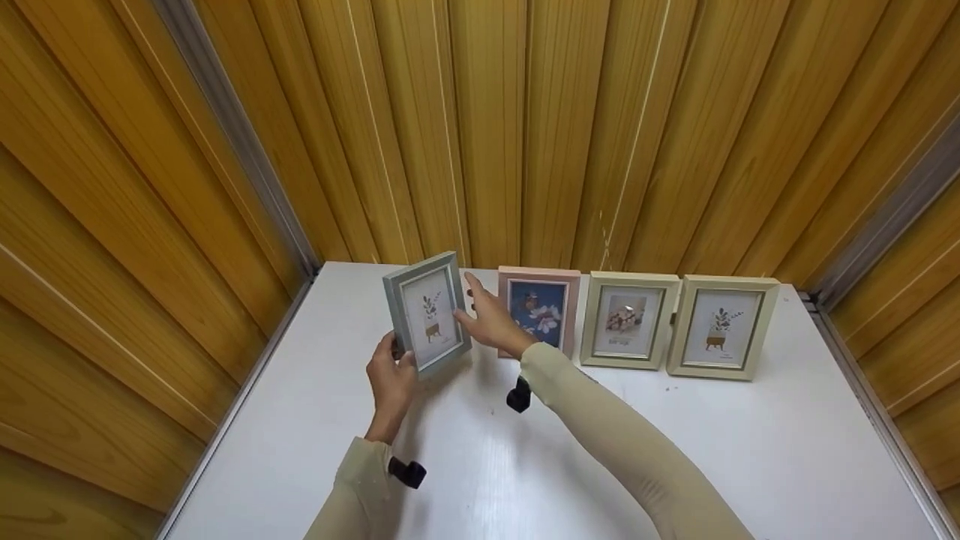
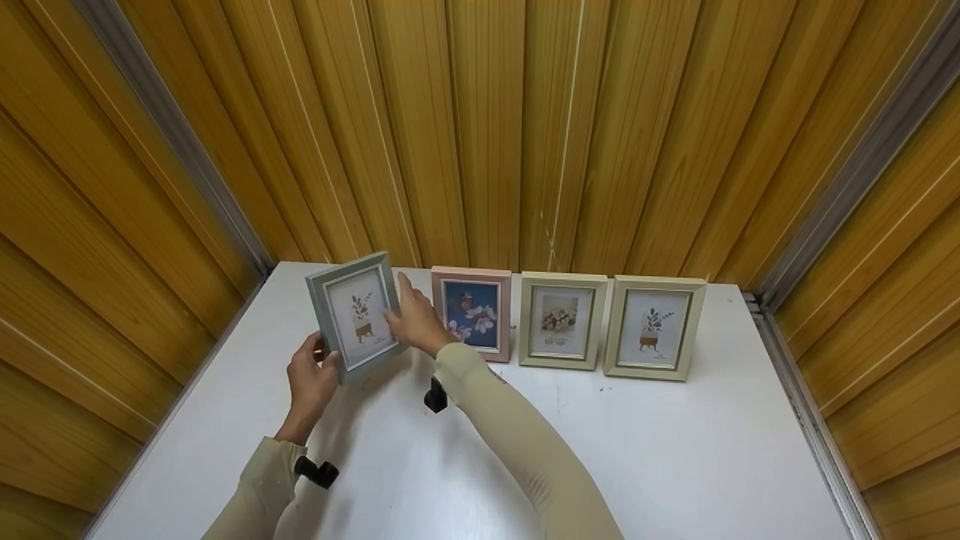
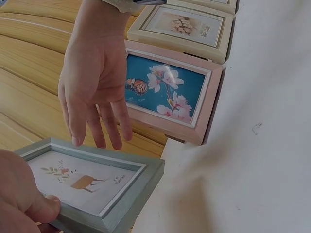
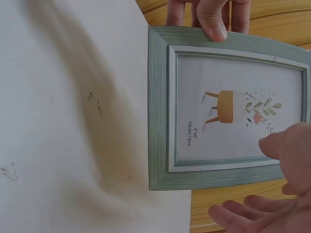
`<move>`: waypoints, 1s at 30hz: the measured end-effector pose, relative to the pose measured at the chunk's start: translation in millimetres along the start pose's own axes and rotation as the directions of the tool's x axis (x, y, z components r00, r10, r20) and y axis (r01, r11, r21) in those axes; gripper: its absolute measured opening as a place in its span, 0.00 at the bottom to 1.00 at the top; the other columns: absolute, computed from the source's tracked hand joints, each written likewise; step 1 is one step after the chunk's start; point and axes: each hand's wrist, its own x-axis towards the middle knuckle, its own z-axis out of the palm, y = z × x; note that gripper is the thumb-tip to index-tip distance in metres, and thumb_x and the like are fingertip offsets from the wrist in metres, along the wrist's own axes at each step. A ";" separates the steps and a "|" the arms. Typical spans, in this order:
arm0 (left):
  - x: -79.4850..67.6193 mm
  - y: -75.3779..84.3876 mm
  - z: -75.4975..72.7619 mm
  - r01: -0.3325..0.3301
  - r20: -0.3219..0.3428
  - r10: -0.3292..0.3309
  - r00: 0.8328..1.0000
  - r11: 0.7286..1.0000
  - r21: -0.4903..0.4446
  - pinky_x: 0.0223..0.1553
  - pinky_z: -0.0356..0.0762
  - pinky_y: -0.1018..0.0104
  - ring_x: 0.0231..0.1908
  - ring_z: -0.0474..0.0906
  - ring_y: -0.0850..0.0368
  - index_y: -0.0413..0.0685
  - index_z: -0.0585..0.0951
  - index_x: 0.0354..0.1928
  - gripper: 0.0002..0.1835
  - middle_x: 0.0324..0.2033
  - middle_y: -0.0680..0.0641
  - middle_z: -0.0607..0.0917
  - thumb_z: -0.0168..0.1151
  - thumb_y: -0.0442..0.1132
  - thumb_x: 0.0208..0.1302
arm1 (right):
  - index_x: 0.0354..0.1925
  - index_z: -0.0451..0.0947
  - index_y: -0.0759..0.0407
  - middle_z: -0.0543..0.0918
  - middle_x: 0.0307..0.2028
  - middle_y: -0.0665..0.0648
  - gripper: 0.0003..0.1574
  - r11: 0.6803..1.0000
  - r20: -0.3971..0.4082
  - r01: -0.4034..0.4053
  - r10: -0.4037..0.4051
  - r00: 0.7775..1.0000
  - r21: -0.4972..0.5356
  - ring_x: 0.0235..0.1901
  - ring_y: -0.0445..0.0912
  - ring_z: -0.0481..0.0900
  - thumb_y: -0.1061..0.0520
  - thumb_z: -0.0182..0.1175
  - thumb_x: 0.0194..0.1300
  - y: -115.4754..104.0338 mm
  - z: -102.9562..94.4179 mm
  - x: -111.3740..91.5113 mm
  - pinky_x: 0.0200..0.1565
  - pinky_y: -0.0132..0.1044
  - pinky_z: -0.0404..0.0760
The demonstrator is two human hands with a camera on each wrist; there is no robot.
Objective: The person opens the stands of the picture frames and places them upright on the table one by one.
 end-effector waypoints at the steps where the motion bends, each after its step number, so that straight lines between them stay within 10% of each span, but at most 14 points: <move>1: 0.6 -1.2 -1.2 0.007 -0.001 -0.007 1.000 1.000 -0.003 0.54 0.81 0.50 0.52 0.82 0.43 0.33 0.73 0.66 0.24 0.53 0.35 0.83 0.56 0.21 0.69 | 0.81 0.43 0.62 0.64 0.73 0.73 0.48 1.000 0.000 -0.008 0.008 1.000 0.002 0.66 0.66 0.73 0.56 0.58 0.77 0.6 0.5 -0.1 0.64 0.54 0.75; 30: 9.0 -18.4 -1.8 0.003 -0.016 -0.004 1.000 1.000 -0.022 0.53 0.82 0.53 0.52 0.83 0.44 0.35 0.74 0.68 0.27 0.54 0.36 0.85 0.57 0.20 0.67 | 0.74 0.65 0.55 0.84 0.54 0.61 0.32 0.995 -0.166 -0.021 0.037 0.985 0.095 0.45 0.50 0.84 0.58 0.59 0.77 2.8 7.5 -7.0 0.45 0.44 0.86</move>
